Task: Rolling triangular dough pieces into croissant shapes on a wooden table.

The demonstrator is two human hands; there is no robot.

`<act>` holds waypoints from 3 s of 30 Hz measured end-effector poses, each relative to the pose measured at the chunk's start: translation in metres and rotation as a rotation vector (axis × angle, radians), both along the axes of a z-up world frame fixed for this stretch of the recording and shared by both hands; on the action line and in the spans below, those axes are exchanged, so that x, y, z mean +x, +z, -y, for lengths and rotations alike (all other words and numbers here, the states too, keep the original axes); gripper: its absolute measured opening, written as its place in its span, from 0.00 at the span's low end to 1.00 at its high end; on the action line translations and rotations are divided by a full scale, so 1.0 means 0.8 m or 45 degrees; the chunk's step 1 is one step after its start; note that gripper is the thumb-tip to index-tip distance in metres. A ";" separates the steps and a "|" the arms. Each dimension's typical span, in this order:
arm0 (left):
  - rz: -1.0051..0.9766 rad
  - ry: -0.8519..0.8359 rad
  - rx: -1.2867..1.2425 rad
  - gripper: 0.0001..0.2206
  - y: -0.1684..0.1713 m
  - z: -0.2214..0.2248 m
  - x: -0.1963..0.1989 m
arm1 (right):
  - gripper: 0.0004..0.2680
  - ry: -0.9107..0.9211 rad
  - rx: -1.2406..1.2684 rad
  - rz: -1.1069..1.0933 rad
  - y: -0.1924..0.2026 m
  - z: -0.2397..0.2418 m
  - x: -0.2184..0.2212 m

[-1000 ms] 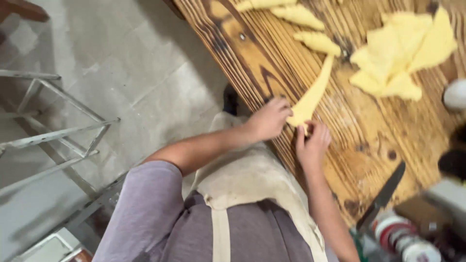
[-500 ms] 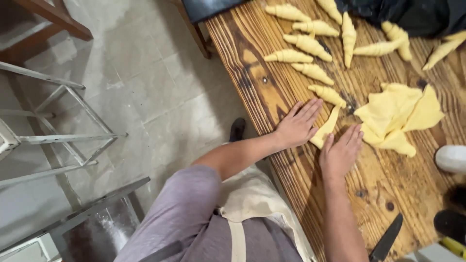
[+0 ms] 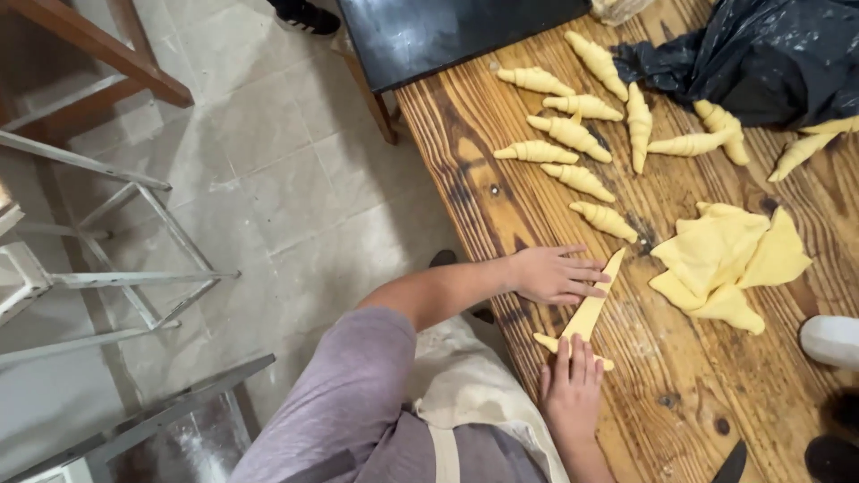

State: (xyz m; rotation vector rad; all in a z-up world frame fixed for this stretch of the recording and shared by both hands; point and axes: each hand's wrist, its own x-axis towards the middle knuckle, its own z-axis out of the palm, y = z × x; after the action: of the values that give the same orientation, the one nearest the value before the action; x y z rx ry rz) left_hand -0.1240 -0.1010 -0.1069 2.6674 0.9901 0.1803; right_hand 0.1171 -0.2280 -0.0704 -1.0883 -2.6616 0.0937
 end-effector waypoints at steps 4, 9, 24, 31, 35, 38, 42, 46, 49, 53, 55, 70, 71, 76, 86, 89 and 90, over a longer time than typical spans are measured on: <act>0.302 0.311 -0.221 0.28 0.016 -0.010 0.004 | 0.28 -0.346 -0.162 0.176 0.030 -0.061 -0.067; 0.874 0.790 -0.779 0.16 0.155 -0.008 -0.021 | 0.27 -0.323 -0.254 0.142 0.048 -0.144 -0.081; 0.249 -0.042 -0.141 0.28 0.018 -0.026 -0.010 | 0.21 -0.078 -0.305 0.115 0.027 -0.026 -0.019; 0.875 0.534 -0.217 0.18 0.026 -0.026 -0.012 | 0.33 -0.496 -0.525 0.471 0.029 -0.188 -0.078; 0.596 0.311 -0.257 0.20 0.031 -0.029 -0.012 | 0.27 -0.271 -0.471 0.075 0.066 -0.150 -0.051; 0.339 -0.015 -0.126 0.30 0.009 -0.020 -0.005 | 0.19 0.006 -0.355 0.023 0.041 -0.123 -0.020; 0.179 -0.063 -0.256 0.29 0.001 -0.029 -0.008 | 0.10 0.052 -0.305 -0.113 0.049 -0.082 -0.012; 0.194 -0.056 -0.152 0.28 -0.010 -0.022 -0.007 | 0.28 -0.103 -0.297 0.231 0.032 -0.027 -0.018; 0.322 0.091 -0.509 0.29 0.065 -0.032 -0.017 | 0.31 -0.469 -0.474 0.318 0.043 -0.108 -0.081; 0.868 0.461 -0.377 0.21 0.032 -0.034 -0.019 | 0.33 -0.610 -0.550 0.558 0.032 -0.235 -0.114; 1.089 0.646 -0.285 0.23 0.022 -0.029 -0.019 | 0.31 -0.512 -0.604 0.251 0.047 -0.264 -0.120; 1.326 0.577 -0.978 0.20 0.071 0.003 0.006 | 0.15 -0.737 -1.163 -0.846 0.064 -0.156 -0.048; 1.321 0.568 -0.987 0.20 0.077 0.011 0.010 | 0.15 -0.750 -1.161 -0.850 0.058 -0.147 -0.048; 1.434 0.808 -0.860 0.10 0.109 0.034 0.017 | 0.22 -0.965 -1.785 -1.960 0.037 -0.115 -0.048; 1.715 0.973 -1.216 0.03 0.146 0.015 0.003 | 0.17 -0.782 -1.824 -2.249 0.044 -0.101 -0.053; 1.626 0.969 -1.131 0.04 0.136 0.013 0.003 | 0.16 -0.781 -1.859 -2.257 0.010 -0.096 -0.042; 1.578 0.964 -1.082 0.04 0.133 0.013 0.004 | 0.19 -0.748 -1.844 -2.163 -0.001 -0.094 -0.039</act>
State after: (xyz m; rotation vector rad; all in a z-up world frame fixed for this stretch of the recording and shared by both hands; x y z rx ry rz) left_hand -0.1209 -0.1116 -0.0004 0.9518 1.1155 1.0819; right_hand 0.0855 -0.1524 -0.0713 -1.0298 -0.4339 1.8707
